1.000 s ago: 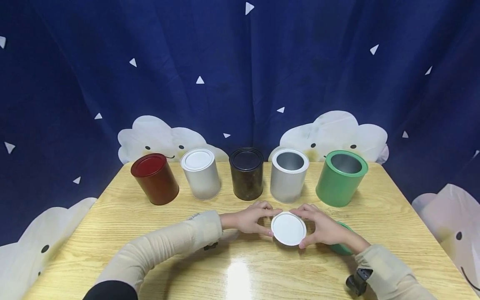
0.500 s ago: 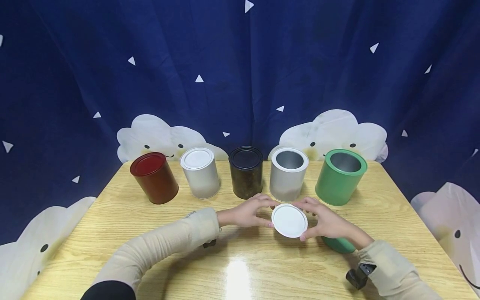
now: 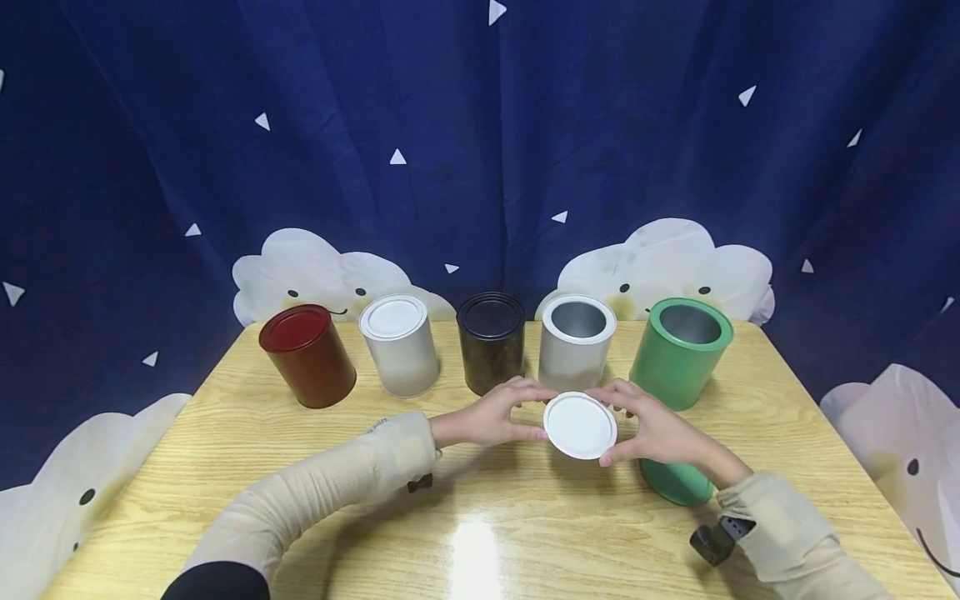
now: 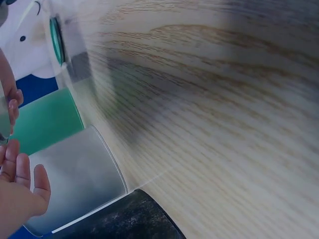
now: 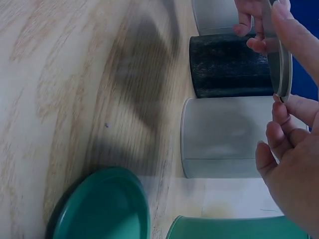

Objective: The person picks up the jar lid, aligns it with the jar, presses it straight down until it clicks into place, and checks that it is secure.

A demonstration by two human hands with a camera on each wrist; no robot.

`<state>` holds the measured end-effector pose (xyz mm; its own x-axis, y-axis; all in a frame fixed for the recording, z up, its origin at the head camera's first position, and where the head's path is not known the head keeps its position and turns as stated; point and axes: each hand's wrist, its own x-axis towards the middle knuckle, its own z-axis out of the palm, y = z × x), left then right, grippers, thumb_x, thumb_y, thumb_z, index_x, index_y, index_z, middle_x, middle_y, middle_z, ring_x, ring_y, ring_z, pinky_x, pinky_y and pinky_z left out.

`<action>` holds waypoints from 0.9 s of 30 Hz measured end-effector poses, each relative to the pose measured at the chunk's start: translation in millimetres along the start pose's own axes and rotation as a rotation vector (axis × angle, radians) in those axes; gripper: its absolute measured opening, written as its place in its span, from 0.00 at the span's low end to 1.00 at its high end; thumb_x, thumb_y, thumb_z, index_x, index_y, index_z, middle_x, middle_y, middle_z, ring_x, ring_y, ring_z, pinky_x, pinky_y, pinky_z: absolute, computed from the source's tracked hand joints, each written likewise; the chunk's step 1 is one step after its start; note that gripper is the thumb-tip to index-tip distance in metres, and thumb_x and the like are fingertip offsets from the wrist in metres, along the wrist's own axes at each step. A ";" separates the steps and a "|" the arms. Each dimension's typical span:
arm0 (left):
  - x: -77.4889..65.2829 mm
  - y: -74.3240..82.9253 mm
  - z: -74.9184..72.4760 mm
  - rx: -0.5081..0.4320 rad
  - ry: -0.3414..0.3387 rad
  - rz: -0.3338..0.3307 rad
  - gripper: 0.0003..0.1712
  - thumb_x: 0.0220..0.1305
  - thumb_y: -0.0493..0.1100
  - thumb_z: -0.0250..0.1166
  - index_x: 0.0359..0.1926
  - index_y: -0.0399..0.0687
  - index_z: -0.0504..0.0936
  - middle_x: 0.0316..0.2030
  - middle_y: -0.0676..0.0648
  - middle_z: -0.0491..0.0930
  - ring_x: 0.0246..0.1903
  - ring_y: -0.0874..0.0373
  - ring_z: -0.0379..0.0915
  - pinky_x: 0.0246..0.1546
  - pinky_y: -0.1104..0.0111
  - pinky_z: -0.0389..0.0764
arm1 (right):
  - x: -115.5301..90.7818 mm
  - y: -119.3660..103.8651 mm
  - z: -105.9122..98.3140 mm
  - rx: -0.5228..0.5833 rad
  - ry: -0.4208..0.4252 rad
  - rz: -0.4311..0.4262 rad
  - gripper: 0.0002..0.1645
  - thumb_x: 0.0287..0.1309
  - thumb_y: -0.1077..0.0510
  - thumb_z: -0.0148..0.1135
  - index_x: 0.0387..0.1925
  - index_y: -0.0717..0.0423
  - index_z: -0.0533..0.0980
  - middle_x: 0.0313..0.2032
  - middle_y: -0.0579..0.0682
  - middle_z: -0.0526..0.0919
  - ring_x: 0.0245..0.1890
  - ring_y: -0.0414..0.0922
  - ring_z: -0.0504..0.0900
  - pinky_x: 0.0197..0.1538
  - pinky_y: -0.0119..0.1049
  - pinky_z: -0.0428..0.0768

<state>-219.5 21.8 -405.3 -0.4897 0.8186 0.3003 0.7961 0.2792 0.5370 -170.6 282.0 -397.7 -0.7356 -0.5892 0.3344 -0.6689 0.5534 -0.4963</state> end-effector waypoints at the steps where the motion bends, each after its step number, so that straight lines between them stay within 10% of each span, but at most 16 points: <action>1: 0.4 0.9 -0.6 0.002 0.000 -0.005 0.31 0.50 0.43 0.70 0.56 0.38 0.73 0.49 0.45 0.75 0.50 0.54 0.67 0.51 0.74 0.63 | 0.8 -0.2 -0.9 -0.010 0.005 -0.004 0.47 0.25 0.52 0.79 0.54 0.62 0.71 0.44 0.46 0.73 0.42 0.36 0.69 0.37 0.39 0.72; 27: 23.7 11.2 -36.2 0.091 0.098 -0.018 0.39 0.44 0.48 0.74 0.56 0.37 0.72 0.51 0.45 0.73 0.51 0.54 0.62 0.50 0.72 0.62 | 33.9 -8.4 -36.0 -0.055 0.041 -0.011 0.48 0.26 0.52 0.79 0.55 0.61 0.71 0.38 0.43 0.70 0.33 0.35 0.63 0.32 0.31 0.66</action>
<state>-235.1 26.1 -363.7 -0.5331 0.7614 0.3689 0.8135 0.3416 0.4707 -193.8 278.6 -353.3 -0.7310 -0.5716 0.3727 -0.6812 0.5791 -0.4479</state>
